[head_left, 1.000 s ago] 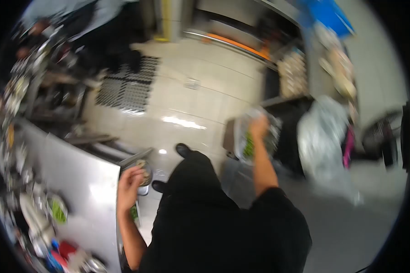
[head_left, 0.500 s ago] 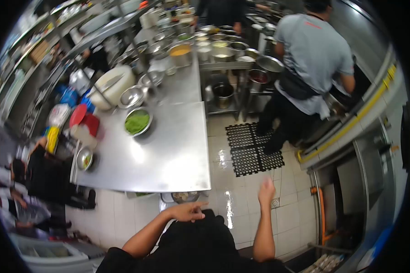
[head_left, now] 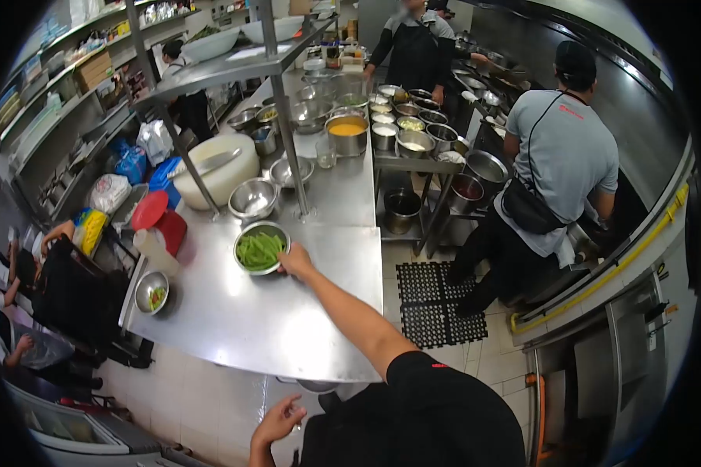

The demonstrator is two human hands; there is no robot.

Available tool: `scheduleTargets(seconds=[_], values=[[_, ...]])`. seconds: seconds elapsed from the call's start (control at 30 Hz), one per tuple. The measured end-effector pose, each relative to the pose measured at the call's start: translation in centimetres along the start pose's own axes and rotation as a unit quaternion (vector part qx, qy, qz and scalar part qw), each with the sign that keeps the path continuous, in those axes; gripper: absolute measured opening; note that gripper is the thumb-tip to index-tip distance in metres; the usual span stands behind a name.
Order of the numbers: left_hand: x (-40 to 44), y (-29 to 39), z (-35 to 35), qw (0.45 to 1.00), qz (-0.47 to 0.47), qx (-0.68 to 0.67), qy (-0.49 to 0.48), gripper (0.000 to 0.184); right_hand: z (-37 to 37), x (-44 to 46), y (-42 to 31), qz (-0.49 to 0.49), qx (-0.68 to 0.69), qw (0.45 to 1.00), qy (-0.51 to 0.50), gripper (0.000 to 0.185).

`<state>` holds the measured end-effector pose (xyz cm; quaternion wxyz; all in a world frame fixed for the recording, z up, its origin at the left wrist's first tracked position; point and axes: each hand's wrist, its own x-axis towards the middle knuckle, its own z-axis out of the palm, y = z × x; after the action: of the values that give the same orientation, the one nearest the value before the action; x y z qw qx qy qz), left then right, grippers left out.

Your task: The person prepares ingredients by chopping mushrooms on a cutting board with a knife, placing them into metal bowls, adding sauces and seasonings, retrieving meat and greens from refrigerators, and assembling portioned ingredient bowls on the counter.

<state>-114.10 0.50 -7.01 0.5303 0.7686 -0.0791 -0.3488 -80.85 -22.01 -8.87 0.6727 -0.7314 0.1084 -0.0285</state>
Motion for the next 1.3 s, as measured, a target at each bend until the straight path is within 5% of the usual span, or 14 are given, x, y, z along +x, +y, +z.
scheduleTargets(seconds=[0.1, 0.2, 0.27, 0.3, 0.37, 0.4, 0.47, 0.57, 0.8, 0.93, 0.97, 1.03, 1.13, 1.3], values=[[0.4, -4.3, -0.1, 1.0, -0.008, -0.001, 0.004, 0.056, -1.8, 0.3, -0.1, -0.008, -0.067, 0.998, 0.019, 0.021], [0.8, -3.5, 1.5, 0.992, -0.089, -0.038, 0.081, 0.053, -6.9, -0.1, -0.6, 0.036, -0.081, 0.996, -0.013, 0.023], [2.3, -2.4, 3.6, 0.965, -0.145, -0.091, 0.199, 0.052, -12.2, 0.2, -0.8, 0.066, -0.044, 0.996, -0.038, 0.023], [3.8, -2.0, 5.8, 0.936, -0.094, -0.159, 0.301, 0.047, -15.1, 0.9, -0.6, 0.071, -0.025, 0.996, -0.049, 0.022], [6.6, -0.4, 6.8, 0.931, -0.139, -0.189, 0.279, 0.044, -21.3, 2.8, -1.2, 0.095, -0.028, 0.995, -0.024, 0.022], [7.6, 0.4, 7.1, 0.925, -0.185, -0.211, 0.257, 0.061, -24.9, 4.1, -1.6, 0.076, -0.063, 0.995, -0.031, 0.022], [9.4, 1.2, 9.0, 0.935, -0.179, -0.199, 0.233, 0.069, -31.6, 7.0, -2.5, 0.047, -0.064, 0.997, -0.009, 0.018], [11.2, 1.7, 11.3, 0.876, -0.214, -0.182, 0.392, 0.071, -39.7, 12.0, -4.7, 0.017, -0.05, 0.997, 0.058, 0.019], [11.5, 2.9, 10.8, 0.865, -0.305, -0.145, 0.37, 0.08, -51.9, 24.4, -7.5, -0.082, 0.013, 0.977, 0.196, 0.021], [12.8, 2.1, 10.9, 0.852, -0.244, -0.159, 0.434, 0.075, -54.5, 30.3, -8.9, -0.077, 0.142, 0.948, 0.276, 0.022], [12.6, 0.4, 10.3, 0.862, -0.3, -0.146, 0.381, 0.048, -55.4, 31.3, -9.0, -0.075, 0.127, 0.949, 0.279, 0.022], [13.4, -0.1, 9.2, 0.868, -0.356, -0.128, 0.321, 0.055, -56.2, 33.2, -9.8, -0.052, 0.143, 0.938, 0.311, 0.024], [12.4, 2.7, 9.4, 0.902, -0.296, -0.157, 0.272, 0.06, -57.1, 35.3, -10.7, -0.023, 0.146, 0.922, 0.358, 0.024], [13.4, 7.7, 10.1, 0.884, -0.307, -0.141, 0.322, 0.063, -58.3, 37.8, -11.5, 0.021, 0.145, 0.911, 0.387, 0.026]])
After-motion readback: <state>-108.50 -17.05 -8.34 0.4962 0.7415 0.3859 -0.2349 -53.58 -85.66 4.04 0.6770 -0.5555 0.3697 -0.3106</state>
